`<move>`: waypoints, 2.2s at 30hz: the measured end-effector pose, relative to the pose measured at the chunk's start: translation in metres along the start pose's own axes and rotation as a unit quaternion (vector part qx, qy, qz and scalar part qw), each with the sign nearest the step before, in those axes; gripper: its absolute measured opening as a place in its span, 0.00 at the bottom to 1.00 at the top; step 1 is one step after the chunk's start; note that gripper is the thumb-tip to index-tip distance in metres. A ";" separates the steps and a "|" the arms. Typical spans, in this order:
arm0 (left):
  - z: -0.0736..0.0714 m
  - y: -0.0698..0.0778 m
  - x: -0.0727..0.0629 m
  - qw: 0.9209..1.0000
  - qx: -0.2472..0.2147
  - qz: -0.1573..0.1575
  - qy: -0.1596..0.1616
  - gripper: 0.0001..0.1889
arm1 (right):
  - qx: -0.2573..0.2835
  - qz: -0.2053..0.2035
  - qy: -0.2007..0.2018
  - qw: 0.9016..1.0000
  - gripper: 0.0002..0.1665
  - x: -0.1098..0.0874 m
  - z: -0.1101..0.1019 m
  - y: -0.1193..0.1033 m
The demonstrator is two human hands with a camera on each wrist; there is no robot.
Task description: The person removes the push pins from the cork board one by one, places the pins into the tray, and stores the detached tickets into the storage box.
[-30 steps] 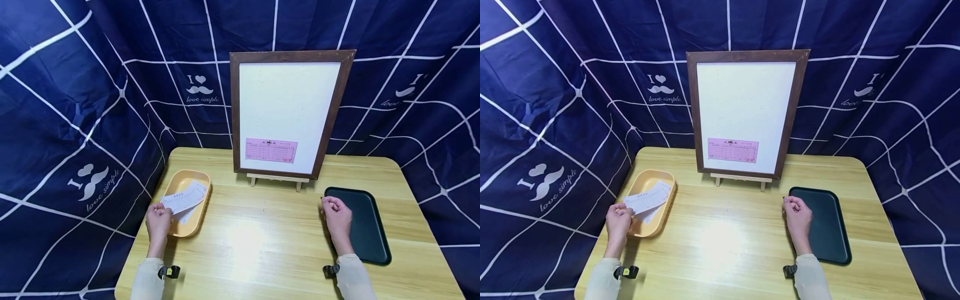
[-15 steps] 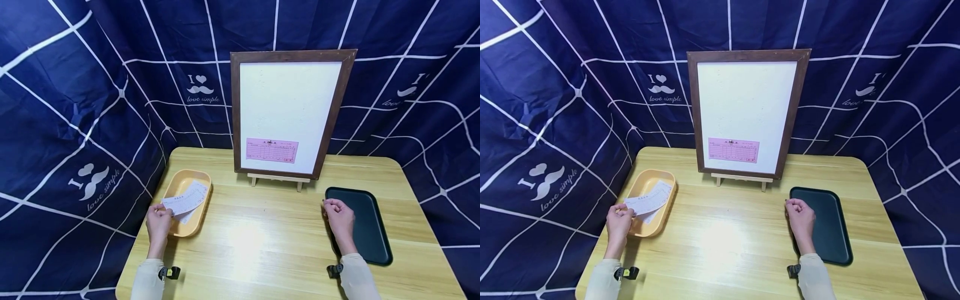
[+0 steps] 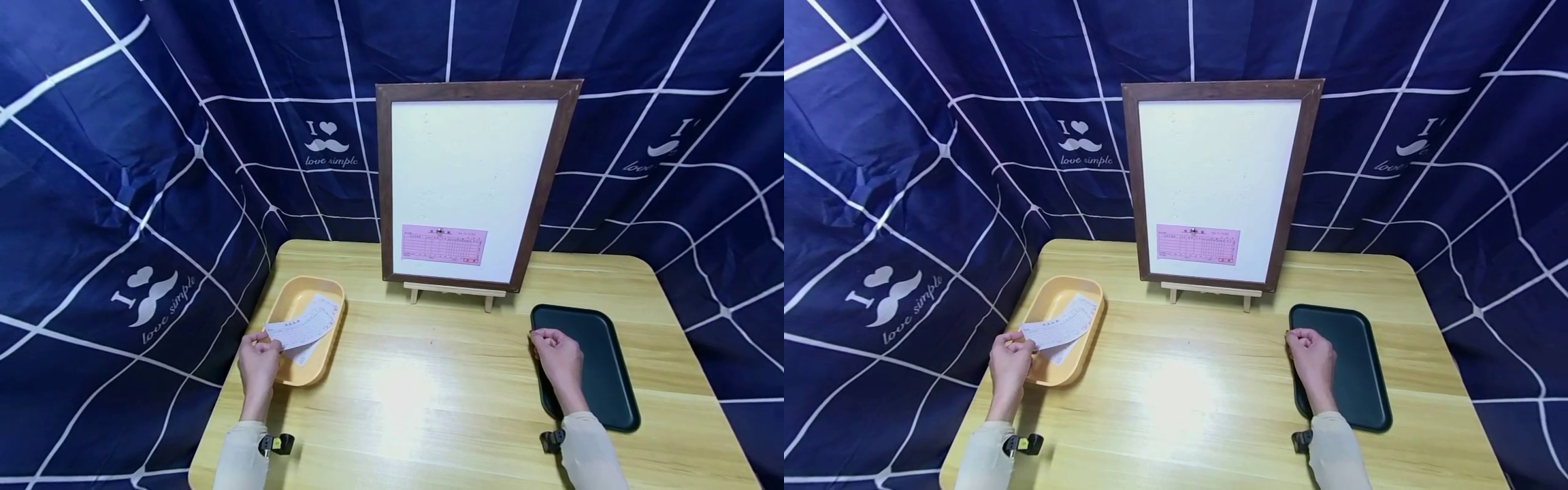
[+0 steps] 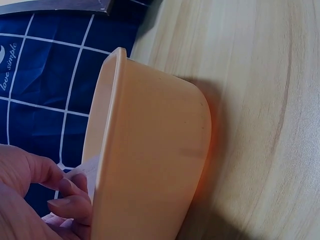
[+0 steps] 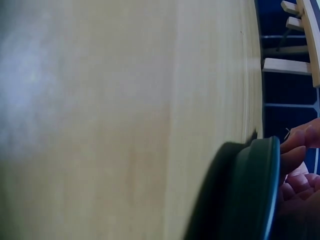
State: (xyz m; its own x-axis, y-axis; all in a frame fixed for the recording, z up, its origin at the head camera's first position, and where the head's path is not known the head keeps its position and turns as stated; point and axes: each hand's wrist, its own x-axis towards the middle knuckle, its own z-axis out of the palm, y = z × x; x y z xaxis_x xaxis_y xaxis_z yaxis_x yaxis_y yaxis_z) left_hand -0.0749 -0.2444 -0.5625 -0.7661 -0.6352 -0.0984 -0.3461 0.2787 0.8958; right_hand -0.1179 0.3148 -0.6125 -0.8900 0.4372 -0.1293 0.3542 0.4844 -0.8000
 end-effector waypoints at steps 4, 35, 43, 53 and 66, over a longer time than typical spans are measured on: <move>0.000 0.000 0.000 1.000 0.004 0.000 -0.002 0.21 | 0.000 0.013 -0.005 1.000 0.18 0.000 -0.004 0.002; 0.002 -0.002 0.000 1.000 -0.016 -0.003 -0.007 0.18 | -0.072 0.006 0.009 0.997 0.14 0.002 -0.015 0.009; 0.000 -0.005 0.002 1.000 -0.010 -0.003 0.007 0.17 | -0.083 0.007 -0.017 0.996 0.16 0.007 -0.015 0.011; -0.002 0.000 0.003 1.000 -0.027 -0.007 0.000 0.17 | -0.091 -0.008 -0.026 0.996 0.14 0.015 -0.014 0.006; -0.005 -0.005 0.002 0.998 -0.043 0.021 0.046 0.11 | -0.058 0.017 -0.033 0.998 0.14 0.013 -0.014 0.003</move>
State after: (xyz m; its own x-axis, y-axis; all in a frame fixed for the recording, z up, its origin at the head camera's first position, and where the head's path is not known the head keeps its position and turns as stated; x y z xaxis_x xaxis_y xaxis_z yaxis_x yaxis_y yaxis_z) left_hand -0.0720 -0.2507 -0.5647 -0.7240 -0.6894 -0.0238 -0.2649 0.2461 0.9323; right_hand -0.1249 0.3322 -0.6083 -0.8925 0.4058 -0.1972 0.4123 0.5561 -0.7217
